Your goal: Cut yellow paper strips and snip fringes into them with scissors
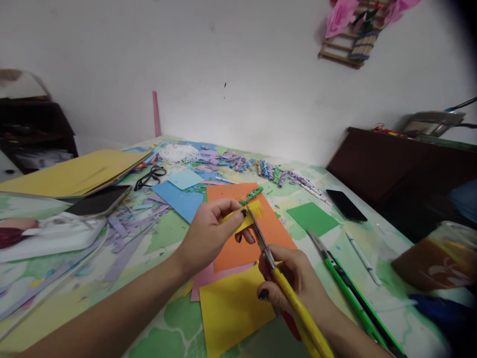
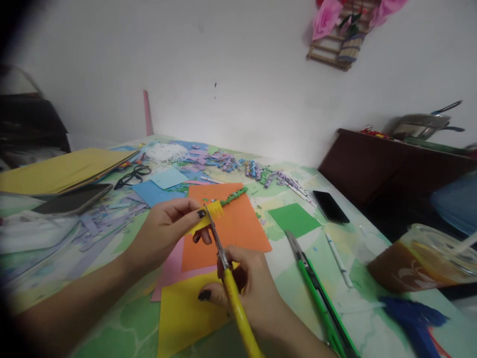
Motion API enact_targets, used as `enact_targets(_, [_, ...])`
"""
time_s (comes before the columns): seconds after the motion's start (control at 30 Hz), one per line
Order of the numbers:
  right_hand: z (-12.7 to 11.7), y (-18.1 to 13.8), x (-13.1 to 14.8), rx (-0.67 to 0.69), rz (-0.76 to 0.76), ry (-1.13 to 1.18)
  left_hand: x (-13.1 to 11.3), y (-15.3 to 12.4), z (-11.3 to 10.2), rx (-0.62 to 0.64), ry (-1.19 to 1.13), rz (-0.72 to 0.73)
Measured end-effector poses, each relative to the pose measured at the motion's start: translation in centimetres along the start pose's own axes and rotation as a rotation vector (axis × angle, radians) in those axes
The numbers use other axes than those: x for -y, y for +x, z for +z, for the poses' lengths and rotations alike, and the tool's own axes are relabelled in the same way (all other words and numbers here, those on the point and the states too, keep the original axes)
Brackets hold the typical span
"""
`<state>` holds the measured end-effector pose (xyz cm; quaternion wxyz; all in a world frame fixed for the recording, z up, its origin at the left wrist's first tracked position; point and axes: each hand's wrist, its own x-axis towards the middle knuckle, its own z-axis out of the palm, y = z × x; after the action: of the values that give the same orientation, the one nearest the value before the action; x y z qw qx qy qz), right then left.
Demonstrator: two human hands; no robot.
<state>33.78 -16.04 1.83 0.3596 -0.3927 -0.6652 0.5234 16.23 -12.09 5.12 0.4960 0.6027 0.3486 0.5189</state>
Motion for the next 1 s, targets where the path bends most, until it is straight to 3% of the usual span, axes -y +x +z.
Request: enact_targets(1.0, [-0.16,0.1,0.08,-0.016,-0.005,-0.051,-0.11,0.06,-0.03,0.005,0.003,0.005])
